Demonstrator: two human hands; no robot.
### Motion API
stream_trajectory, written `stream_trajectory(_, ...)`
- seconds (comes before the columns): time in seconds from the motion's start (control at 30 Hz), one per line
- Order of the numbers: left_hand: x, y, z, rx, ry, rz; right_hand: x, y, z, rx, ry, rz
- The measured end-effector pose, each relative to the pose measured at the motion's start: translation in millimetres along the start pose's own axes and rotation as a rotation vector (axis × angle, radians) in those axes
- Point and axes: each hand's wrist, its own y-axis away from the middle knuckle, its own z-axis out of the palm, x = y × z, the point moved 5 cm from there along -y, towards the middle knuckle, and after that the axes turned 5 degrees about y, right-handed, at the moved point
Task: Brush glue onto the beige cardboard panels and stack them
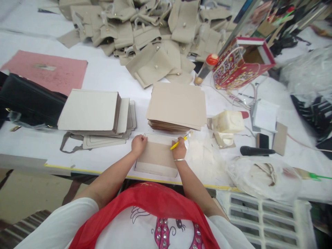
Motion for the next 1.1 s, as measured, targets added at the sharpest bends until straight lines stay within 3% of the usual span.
stream_trajectory(0.1, 2, 5, -7.9, 0.077, -0.066, 0.048, 9, 1, -9, 0.068, 0.028, 0.000)
stream_trajectory(0.2, 19, 23, -7.9, 0.153, -0.116, 0.306, 15, 10, -20, 0.140, 0.025, -0.080)
stream_trajectory(0.33, 52, 56, 24.1, -0.087, -0.209, 0.768, 3, 34, -16, 0.067, 0.049, -0.356)
stream_trajectory(0.4, 56, 64, 35.6, -0.173, -0.272, 0.809, -4, 44, -10, -0.001, 0.081, -0.446)
stream_trajectory(0.47, 49, 62, 33.2, -0.167, -0.325, 0.719, -5, 48, -8, -0.020, 0.114, -0.453)
stream_trajectory(0.53, 36, 58, 15.8, -0.124, -0.361, 0.588, -1, 48, -14, -0.001, 0.116, -0.425)
stream_trajectory(0.6, 21, 59, -15.0, -0.070, -0.364, 0.529, 5, 48, -24, 0.022, 0.073, -0.410)
stream_trajectory(0.67, 10, 65, -56.5, 0.032, -0.339, 0.586, 11, 48, -35, 0.034, -0.004, -0.408)
stream_trajectory(0.77, -6, 71, -130.8, 0.317, -0.323, 0.656, 19, 50, -45, 0.051, -0.097, -0.369)
stream_trajectory(0.87, -33, 57, -194.9, 0.518, -0.376, 0.499, 17, 56, -50, 0.042, -0.131, -0.313)
stream_trajectory(0.97, -60, 28, -220.8, 0.418, -0.465, 0.417, 4, 62, -55, 0.028, -0.147, -0.296)
stream_trajectory(1.1, -72, 17, -218.0, 0.304, -0.535, 0.508, -12, 66, -60, -0.001, -0.188, -0.257)
